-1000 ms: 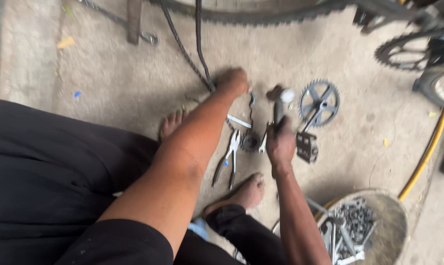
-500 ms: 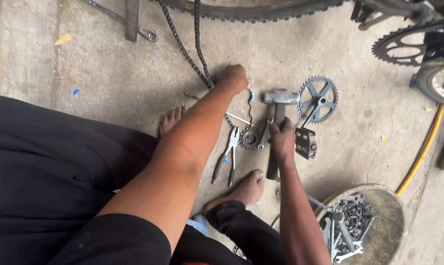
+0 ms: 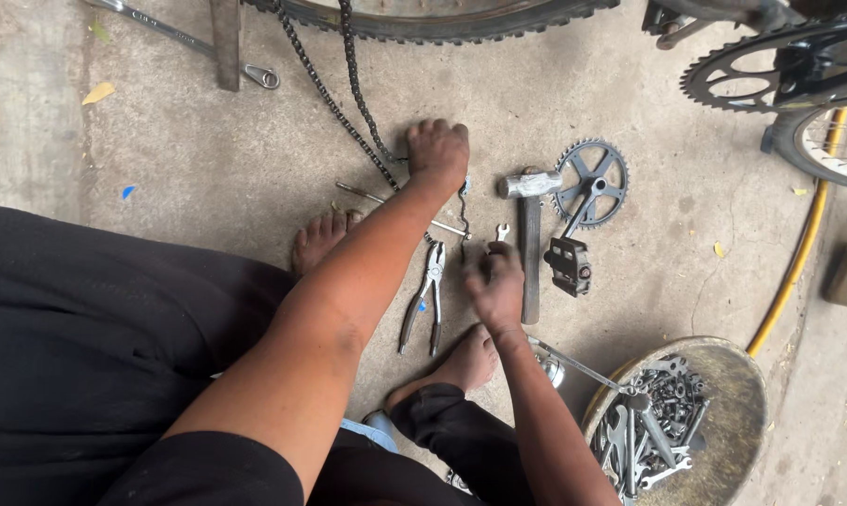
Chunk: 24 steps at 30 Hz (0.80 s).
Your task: The person sits on a low stool and repairs a bicycle chain using a hammer and pliers. They repeatedly hammer a chain pin to join links, then test the chain on the bicycle's chainring before continuing to adjust the connection.
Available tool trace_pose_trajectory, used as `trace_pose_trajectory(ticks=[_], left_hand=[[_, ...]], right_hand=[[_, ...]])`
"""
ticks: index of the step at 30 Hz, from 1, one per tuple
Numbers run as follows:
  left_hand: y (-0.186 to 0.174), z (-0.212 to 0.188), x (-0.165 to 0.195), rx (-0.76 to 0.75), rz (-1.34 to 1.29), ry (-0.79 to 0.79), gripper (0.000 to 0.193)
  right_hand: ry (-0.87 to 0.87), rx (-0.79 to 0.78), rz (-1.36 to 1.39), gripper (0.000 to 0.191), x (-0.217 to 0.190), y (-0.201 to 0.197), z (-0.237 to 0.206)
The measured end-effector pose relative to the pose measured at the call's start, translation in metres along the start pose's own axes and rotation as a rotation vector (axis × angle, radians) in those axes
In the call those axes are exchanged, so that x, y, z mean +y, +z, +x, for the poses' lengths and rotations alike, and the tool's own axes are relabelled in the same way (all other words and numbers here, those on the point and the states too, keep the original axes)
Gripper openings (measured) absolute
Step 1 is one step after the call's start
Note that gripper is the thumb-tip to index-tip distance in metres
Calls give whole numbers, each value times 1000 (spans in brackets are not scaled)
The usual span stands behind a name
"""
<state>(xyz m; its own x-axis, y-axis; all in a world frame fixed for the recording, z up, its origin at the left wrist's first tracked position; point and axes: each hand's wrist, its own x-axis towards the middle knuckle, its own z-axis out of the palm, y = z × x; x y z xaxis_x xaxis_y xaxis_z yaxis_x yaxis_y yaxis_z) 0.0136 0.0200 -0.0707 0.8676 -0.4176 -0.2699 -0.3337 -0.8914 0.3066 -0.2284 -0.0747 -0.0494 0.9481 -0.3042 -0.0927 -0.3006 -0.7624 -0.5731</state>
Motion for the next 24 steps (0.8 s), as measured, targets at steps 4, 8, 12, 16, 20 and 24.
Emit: trace_pose_trajectory(ticks=[4,8,12,16,20,24], left_hand=[[10,-5,6,-43,115,217,19],[18,-10,2,37,-130,247,14],[17,-10,-3,121,-176,300,17],[8,-6,-7,24,-129,286,18],[-6,5,-5,-102,-70,267,20],[-14,11,2,-97,-65,236,21]], right_hand=[[403,10,1277,53,3,-12,25],[533,-57,1345,48,-10,-26,58],[471,-13,948,35,-25,-20,89],[352,-32,522,24,-31,-10,109],[286,-51,223,23,-32,-10,119],[262,-77,244,23,-32,-15,123]])
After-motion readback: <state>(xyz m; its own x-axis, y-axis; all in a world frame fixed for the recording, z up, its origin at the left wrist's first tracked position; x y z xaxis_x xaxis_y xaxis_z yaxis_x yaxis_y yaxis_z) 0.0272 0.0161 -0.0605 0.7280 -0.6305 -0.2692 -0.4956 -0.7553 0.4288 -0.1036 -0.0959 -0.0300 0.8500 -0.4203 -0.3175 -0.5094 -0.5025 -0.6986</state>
